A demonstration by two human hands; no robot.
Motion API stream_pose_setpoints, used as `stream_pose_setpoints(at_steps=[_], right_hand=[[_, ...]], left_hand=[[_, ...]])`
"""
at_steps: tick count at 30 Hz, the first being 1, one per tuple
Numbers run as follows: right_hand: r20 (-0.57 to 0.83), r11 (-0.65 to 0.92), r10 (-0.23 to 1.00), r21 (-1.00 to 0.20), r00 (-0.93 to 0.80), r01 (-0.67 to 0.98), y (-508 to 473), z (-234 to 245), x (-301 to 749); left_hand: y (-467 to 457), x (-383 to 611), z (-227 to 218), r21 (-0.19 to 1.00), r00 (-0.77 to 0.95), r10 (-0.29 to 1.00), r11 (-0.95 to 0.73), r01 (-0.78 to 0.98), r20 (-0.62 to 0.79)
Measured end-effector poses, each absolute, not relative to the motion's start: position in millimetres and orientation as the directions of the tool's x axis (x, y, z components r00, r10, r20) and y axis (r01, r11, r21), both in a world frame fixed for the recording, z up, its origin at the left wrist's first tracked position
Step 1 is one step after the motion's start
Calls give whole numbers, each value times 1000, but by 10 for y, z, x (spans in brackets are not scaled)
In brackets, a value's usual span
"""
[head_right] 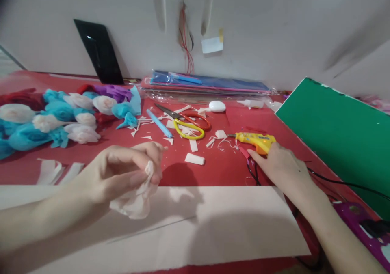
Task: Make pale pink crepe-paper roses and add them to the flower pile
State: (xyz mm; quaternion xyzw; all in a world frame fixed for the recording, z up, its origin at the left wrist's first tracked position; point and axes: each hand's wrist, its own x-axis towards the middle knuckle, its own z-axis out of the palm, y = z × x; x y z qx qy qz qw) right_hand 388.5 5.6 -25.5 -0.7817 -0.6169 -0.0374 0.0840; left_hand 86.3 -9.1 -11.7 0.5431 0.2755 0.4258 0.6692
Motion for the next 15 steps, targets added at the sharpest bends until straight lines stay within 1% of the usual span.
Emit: stream_pose_setpoints(at_steps=[1, 2, 3, 5, 6, 7, 8, 9, 10, 12, 15], right_hand=[[184, -245, 949, -73, 255, 967, 39, -209, 3829], [212, -227, 948, -72, 237, 971, 11, -150, 3749], [285, -147, 943, -112, 173, 983, -29, -82, 3647], [374, -25, 922, -190, 96, 982, -135, 63, 3399], [391, 137, 920, -332, 4, 933, -195, 134, 3267], [371, 246, 927, -482, -59, 841, -254, 201, 3138], [313, 295, 942, -607, -119, 738, -308, 262, 3021], [260, 316, 948, -694, -184, 646, -354, 315, 2919], [219, 298, 954, -756, -204, 583, -390, 359, 2834], [214, 302, 950, -819, -229, 487, -431, 416, 2717], [243, 306, 949, -870, -203, 386, -435, 424, 2625]], left_hand=[[-98, 867, -100, 962, 471, 876, 32, -271, 103], [-103, 868, -85, 962, 458, 882, 17, -272, 114], [-107, 868, -74, 963, 448, 885, 3, -269, 123], [-116, 862, -54, 966, 434, 890, -29, -258, 143], [-122, 857, -45, 968, 429, 890, -48, -247, 154], [-129, 849, -35, 970, 427, 889, -68, -235, 166], [-138, 840, -25, 970, 421, 890, -87, -225, 178], [-149, 829, -14, 972, 416, 890, -108, -210, 189], [-161, 818, -2, 974, 409, 890, -131, -187, 199], [-185, 795, 22, 974, 387, 894, -192, -119, 224], [-210, 780, 63, 954, 305, 908, -301, 3, 286]])
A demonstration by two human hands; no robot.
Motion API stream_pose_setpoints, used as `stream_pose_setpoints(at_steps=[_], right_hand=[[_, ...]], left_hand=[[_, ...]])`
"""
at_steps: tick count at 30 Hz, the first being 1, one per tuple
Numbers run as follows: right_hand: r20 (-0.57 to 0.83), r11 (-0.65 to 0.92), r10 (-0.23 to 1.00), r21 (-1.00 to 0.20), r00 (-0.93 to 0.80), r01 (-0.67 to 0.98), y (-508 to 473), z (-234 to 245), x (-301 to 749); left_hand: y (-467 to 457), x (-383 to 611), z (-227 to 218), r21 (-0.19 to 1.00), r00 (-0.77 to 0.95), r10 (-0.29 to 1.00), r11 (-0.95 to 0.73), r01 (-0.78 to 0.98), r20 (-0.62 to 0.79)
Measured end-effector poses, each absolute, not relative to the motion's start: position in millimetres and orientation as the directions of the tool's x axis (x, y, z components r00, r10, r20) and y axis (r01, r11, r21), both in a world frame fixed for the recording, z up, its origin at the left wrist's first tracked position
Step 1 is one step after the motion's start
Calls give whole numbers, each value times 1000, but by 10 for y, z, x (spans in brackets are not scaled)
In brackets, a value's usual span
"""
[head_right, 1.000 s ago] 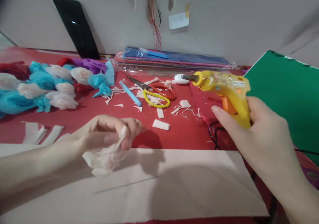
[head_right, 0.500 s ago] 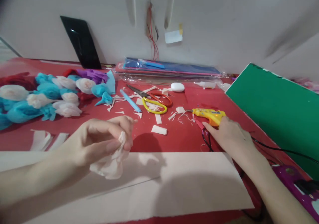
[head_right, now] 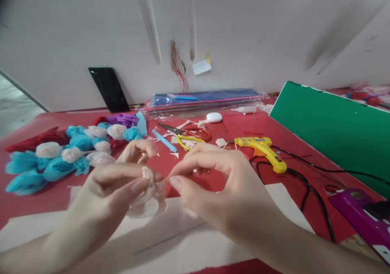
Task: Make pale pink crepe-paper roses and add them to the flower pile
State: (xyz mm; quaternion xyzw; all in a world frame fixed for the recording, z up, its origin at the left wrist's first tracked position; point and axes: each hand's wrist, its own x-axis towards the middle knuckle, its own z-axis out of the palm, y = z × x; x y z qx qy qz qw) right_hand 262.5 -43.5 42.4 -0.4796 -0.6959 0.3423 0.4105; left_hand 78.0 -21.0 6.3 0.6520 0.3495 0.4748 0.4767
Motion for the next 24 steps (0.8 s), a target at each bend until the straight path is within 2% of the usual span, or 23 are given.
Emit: stream_pose_setpoints(at_steps=[6, 11, 19, 24], right_hand=[[252, 292, 955, -897, -160, 333, -396, 352, 2530], [214, 249, 967, -918, -141, 310, -413, 383, 2459], [199, 230, 972, -918, -128, 322, -418, 389, 2440], [105, 146, 981, -952, -160, 267, -418, 385, 2478]], left_hand=[[-228, 801, 139, 895, 150, 900, -429, 126, 410], [-209, 801, 119, 817, 127, 833, -553, 161, 539], [-222, 767, 73, 800, 149, 821, -570, 188, 551], [-231, 761, 63, 807, 162, 825, -564, 175, 542]])
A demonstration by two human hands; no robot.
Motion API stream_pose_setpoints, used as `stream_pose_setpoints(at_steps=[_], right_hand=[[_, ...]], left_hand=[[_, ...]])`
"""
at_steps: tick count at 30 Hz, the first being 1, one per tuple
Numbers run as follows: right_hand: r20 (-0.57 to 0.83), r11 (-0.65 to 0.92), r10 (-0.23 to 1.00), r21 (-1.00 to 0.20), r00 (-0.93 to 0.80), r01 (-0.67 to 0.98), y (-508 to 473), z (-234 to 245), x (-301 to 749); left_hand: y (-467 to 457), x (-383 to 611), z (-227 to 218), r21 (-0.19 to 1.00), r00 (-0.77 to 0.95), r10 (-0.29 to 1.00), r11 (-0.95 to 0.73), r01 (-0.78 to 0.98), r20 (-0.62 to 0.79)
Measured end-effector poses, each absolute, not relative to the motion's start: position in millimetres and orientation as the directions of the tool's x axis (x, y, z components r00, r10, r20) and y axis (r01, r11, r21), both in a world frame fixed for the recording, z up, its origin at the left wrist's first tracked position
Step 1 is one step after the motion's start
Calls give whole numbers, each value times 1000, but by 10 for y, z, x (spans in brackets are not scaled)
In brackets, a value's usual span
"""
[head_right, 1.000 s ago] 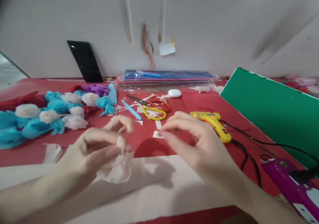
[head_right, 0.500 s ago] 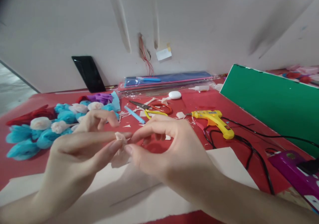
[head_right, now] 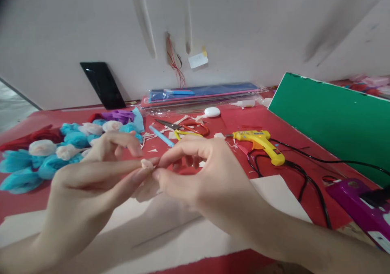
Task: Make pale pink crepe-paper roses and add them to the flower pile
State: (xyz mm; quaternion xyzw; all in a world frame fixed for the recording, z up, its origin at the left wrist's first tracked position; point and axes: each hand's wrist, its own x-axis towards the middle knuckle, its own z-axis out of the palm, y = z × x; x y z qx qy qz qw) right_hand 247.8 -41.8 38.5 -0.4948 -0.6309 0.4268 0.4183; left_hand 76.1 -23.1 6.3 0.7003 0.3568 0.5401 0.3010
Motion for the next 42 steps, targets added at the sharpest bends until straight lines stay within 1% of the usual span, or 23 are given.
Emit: stream_pose_setpoints(at_steps=[2, 7, 14, 16, 19, 21, 25, 31, 36, 38, 42], right_hand=[[81, 122, 982, -962, -170, 244, -409, 382, 2484], [87, 122, 983, -968, -161, 218, -401, 383, 2475], [118, 155, 983, -943, -141, 294, -401, 373, 2488], [157, 192, 978, -932, -134, 307, -397, 364, 2475], [239, 249, 968, -906, -70, 342, -411, 370, 2433], [287, 280, 957, -881, -39, 381, -432, 382, 2405], [382, 363, 923, -815, -52, 452, -473, 390, 2383], [460, 429, 884, -733, -79, 528, -481, 367, 2387], [474, 440, 876, -712, -88, 547, -456, 391, 2381], [452, 427, 888, -736, -88, 525, -441, 400, 2384], [369, 397, 917, -812, -152, 428, -407, 393, 2413]], left_hand=[[-230, 767, 63, 810, 173, 824, -564, 162, 540], [-224, 770, 61, 826, 211, 829, -549, 127, 519], [-194, 760, 111, 845, 240, 839, -524, 112, 488], [-179, 749, 121, 841, 244, 833, -531, 102, 496], [-164, 729, 129, 822, 255, 811, -562, 92, 527], [-161, 722, 131, 797, 260, 794, -592, 121, 550], [-170, 733, 140, 766, 271, 776, -620, 169, 569], [-186, 755, 173, 820, 249, 826, -550, 159, 506], [-194, 752, 184, 861, 235, 864, -485, 153, 445], [-196, 751, 183, 872, 241, 873, -466, 150, 425], [-190, 747, 177, 909, 255, 895, -403, 108, 367]])
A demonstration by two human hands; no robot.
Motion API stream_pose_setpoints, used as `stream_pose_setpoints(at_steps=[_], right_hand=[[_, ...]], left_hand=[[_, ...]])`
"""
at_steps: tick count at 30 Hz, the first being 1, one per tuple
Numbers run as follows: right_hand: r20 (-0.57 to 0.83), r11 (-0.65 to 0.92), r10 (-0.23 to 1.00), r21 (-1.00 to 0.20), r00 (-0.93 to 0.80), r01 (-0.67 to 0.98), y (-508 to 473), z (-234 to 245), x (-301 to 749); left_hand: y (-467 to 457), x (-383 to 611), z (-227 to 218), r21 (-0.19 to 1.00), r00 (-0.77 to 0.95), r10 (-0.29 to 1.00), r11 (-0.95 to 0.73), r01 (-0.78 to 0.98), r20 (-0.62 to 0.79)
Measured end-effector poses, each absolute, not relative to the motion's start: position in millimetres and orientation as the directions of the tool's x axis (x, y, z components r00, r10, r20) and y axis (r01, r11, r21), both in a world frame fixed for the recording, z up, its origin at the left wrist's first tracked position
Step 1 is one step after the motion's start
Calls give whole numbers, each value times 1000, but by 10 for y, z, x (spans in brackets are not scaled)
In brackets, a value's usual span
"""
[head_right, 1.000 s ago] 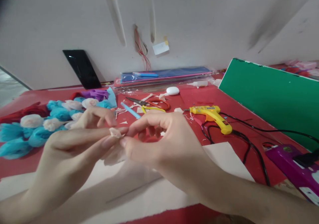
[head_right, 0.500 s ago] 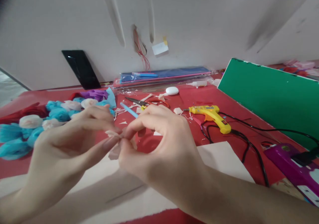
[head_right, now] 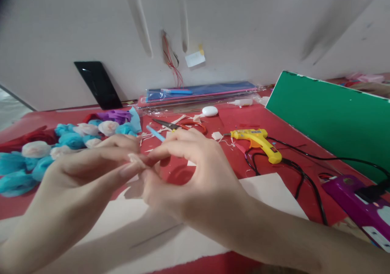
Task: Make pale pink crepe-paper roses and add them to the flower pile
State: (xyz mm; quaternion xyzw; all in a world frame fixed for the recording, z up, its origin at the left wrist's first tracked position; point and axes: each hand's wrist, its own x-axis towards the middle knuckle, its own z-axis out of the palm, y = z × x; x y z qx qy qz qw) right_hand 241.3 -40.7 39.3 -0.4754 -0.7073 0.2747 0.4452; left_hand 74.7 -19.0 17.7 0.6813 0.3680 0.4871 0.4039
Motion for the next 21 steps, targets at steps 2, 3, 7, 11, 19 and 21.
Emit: stream_pose_setpoints(at_steps=[2, 3, 7, 11, 19, 21], right_hand=[[298, 349, 936, -855, -188, 383, -391, 386, 2439], [254, 316, 944, -877, -209, 362, -385, 386, 2453], [140, 217, 955, -932, -262, 291, -394, 400, 2480], [120, 182, 964, -948, -238, 261, -422, 410, 2459], [260, 324, 942, -868, -211, 378, -381, 342, 2466], [233, 305, 944, -883, -233, 357, -382, 356, 2480]], left_hand=[[-187, 734, 167, 927, 271, 903, -367, 76, 335], [-189, 725, 159, 936, 283, 904, -349, 55, 320], [-210, 689, 126, 955, 334, 896, -293, -49, 292], [-219, 702, 136, 955, 337, 895, -291, -52, 291], [-200, 757, 187, 976, 279, 936, -214, -35, 215], [-191, 758, 179, 985, 320, 935, -114, -131, 151]])
